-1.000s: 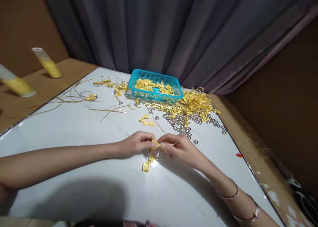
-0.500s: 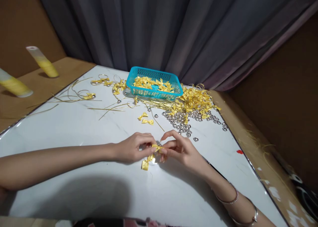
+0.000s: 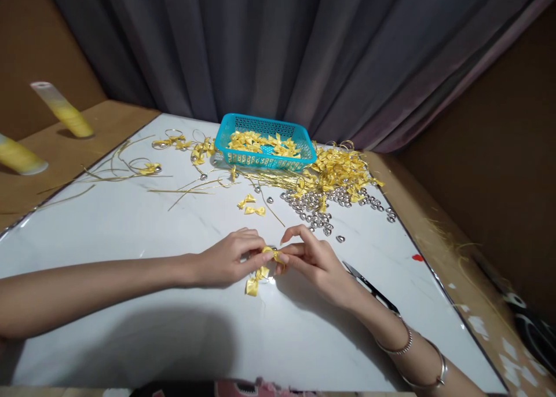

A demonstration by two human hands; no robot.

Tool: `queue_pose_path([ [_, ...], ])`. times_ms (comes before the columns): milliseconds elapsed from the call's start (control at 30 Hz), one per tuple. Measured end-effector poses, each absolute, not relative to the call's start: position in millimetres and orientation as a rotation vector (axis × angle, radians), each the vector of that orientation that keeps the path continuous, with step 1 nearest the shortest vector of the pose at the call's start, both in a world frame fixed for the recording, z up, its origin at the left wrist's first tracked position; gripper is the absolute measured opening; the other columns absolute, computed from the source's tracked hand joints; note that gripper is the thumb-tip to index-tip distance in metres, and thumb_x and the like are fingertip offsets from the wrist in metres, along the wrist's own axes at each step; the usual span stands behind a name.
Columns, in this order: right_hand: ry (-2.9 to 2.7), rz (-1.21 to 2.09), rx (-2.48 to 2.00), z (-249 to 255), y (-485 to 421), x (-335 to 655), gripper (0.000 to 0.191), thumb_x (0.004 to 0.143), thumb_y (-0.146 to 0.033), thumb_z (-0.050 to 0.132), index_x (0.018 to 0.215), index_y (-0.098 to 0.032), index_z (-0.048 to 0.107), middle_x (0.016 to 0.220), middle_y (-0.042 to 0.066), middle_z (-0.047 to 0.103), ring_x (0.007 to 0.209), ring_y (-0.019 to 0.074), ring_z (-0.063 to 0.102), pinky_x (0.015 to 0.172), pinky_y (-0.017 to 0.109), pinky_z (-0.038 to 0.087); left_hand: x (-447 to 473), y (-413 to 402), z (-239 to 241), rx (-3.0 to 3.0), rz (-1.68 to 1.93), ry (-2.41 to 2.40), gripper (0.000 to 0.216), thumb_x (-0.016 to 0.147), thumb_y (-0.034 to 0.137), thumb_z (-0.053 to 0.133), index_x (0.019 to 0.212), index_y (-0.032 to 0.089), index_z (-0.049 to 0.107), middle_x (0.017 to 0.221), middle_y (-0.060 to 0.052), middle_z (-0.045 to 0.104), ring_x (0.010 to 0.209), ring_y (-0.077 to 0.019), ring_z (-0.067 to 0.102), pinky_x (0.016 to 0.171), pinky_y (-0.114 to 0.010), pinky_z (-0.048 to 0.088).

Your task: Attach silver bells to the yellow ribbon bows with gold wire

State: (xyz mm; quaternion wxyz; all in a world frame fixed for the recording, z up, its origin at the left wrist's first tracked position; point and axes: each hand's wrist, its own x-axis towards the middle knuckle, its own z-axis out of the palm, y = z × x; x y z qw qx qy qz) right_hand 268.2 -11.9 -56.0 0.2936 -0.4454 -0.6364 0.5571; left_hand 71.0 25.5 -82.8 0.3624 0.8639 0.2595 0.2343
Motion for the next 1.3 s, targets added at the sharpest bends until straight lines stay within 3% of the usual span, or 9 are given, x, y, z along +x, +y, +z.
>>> queue_pose_path([
  [133, -1.694, 1.52, -1.172, -57.1, -10.9, 268.5, 0.016, 0.087, -0.026, 0.05, 0.093, -0.022, 0.036, 0.071, 0.003, 0.068, 0.068, 0.0167, 0.063, 0.067, 0.032, 0.047, 69.5, 24.3, -84.6, 2.22, 0.631, 0.622, 0.025, 0.092, 0.024, 0.039, 0.074, 0.015, 0.054, 0.068, -0.001, 0.051, 0.067, -0.0131, 0.047, 0.065, -0.026, 0.037],
  [600, -1.704, 1.723, -1.047, -61.2, -6.0, 272.4, 0.017, 0.089, -0.03, 0.045, 0.095, -0.022, 0.032, 0.075, 0.003, 0.064, 0.062, 0.0133, 0.059, 0.061, 0.03, 0.048, 67.3, 30.6, -86.6, 2.008, 0.467, 0.649, 0.026, 0.089, 0.031, 0.042, 0.072, 0.014, 0.054, 0.063, 0.002, 0.049, 0.057, -0.0094, 0.043, 0.054, -0.022, 0.034],
  [767, -1.868, 1.547, -1.142, -58.7, -3.7, 273.9, 0.026, 0.08, -0.029, 0.062, 0.092, -0.02, 0.041, 0.084, 0.005, 0.067, 0.067, 0.0125, 0.059, 0.06, 0.025, 0.045, 68.4, 32.5, -86.2, 1.932, 0.436, 0.693, 0.027, 0.087, 0.032, 0.044, 0.07, 0.014, 0.053, 0.06, 0.003, 0.047, 0.055, -0.0091, 0.04, 0.052, -0.021, 0.032],
  [933, -1.908, 1.429, -1.184, -59.8, -6.1, 271.2, 0.013, 0.084, -0.027, 0.056, 0.087, -0.02, 0.045, 0.074, 0.002, 0.068, 0.063, 0.0119, 0.058, 0.057, 0.025, 0.043, 68.2, 33.7, -87.3, 1.956, 0.439, 0.661, 0.028, 0.087, 0.031, 0.044, 0.067, 0.014, 0.054, 0.062, 0.002, 0.048, 0.057, -0.0096, 0.042, 0.055, -0.022, 0.033],
  [1300, -1.81, 1.46, -1.152, -62.5, -12.1, 265.9, 0.011, 0.081, -0.02, 0.056, 0.081, -0.019, 0.046, 0.063, 0.001, 0.065, 0.057, 0.0119, 0.057, 0.057, 0.026, 0.045, 67.8, 32.7, -87.1, 2.105, 0.46, 0.518, 0.03, 0.091, 0.029, 0.042, 0.069, 0.013, 0.055, 0.066, 0.0, 0.049, 0.061, -0.0101, 0.047, 0.059, -0.022, 0.036],
])
